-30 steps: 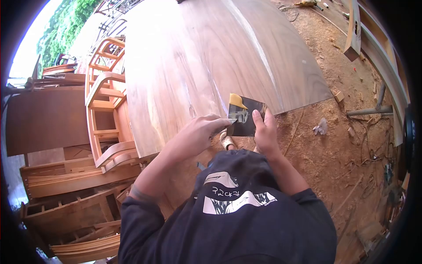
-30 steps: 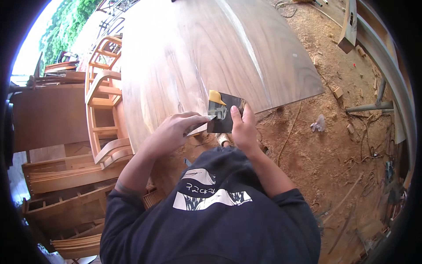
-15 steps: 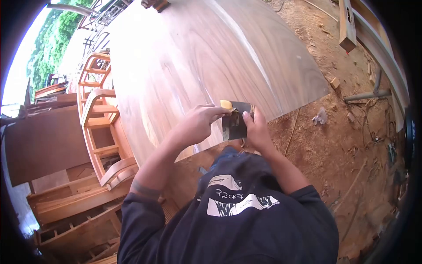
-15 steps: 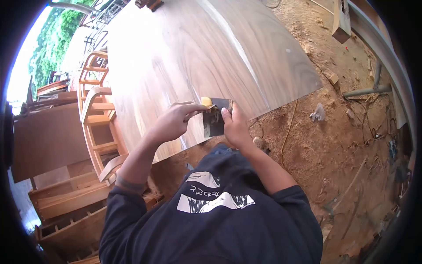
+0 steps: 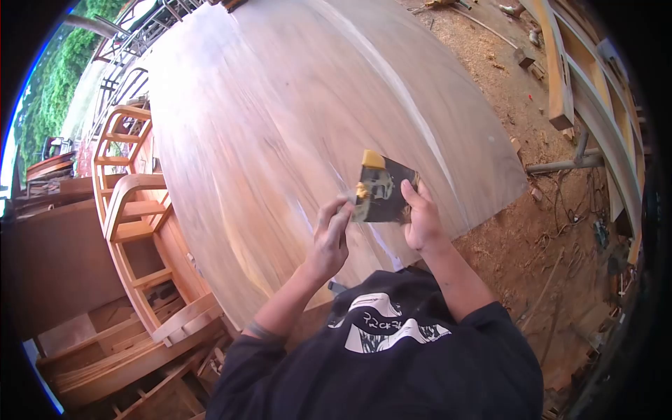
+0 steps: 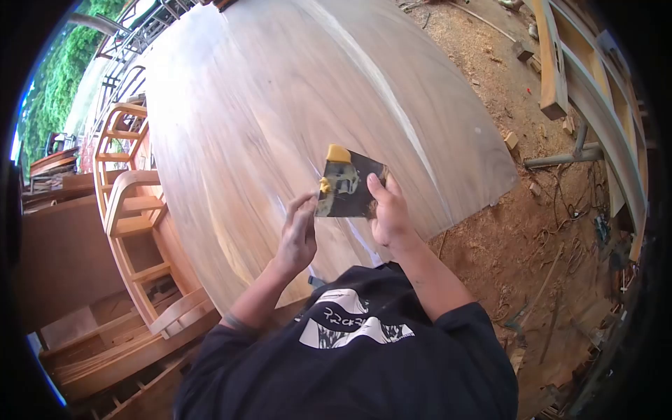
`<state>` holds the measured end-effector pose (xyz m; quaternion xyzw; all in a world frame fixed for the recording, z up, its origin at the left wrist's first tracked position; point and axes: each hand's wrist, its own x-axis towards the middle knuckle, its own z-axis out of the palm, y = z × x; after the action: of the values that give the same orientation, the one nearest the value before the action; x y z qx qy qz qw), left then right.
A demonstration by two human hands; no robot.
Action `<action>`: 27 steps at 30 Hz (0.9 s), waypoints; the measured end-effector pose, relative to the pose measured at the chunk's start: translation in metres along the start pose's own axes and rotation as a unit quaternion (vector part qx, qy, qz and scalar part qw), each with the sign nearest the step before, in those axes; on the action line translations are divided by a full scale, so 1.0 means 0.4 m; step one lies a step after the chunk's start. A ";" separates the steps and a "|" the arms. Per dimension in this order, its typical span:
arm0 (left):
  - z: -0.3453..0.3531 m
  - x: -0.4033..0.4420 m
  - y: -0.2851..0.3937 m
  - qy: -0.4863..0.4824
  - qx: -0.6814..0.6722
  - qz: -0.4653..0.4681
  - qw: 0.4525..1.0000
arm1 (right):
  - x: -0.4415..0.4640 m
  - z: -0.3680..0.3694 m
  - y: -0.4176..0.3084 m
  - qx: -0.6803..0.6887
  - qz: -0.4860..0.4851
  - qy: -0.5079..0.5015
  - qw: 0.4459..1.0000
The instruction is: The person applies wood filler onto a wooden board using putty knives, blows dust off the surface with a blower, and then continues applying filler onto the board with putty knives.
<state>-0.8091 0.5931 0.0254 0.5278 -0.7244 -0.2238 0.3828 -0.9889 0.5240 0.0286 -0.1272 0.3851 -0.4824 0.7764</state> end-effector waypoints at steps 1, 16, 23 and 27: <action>-0.025 -0.005 -0.030 -0.065 0.038 0.021 0.997 | 0.010 0.017 0.005 -0.008 -0.015 -0.004 1.000; -0.264 0.248 -0.130 -0.382 -0.012 -0.110 0.918 | 0.135 0.081 0.115 -0.311 -0.103 0.052 0.943; -0.398 0.293 -0.462 -0.373 -0.352 -0.372 0.774 | 0.379 0.019 0.135 -0.220 -0.106 0.037 0.969; -0.599 0.398 -0.670 -0.207 -0.340 -0.391 0.830 | 0.495 -0.003 0.070 -0.250 -0.148 0.011 0.957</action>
<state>-0.4844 0.3713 0.0262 0.5446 -0.3982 -0.6908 0.2601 -0.9245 0.3707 -0.0822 -0.3675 0.4791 -0.4817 0.6351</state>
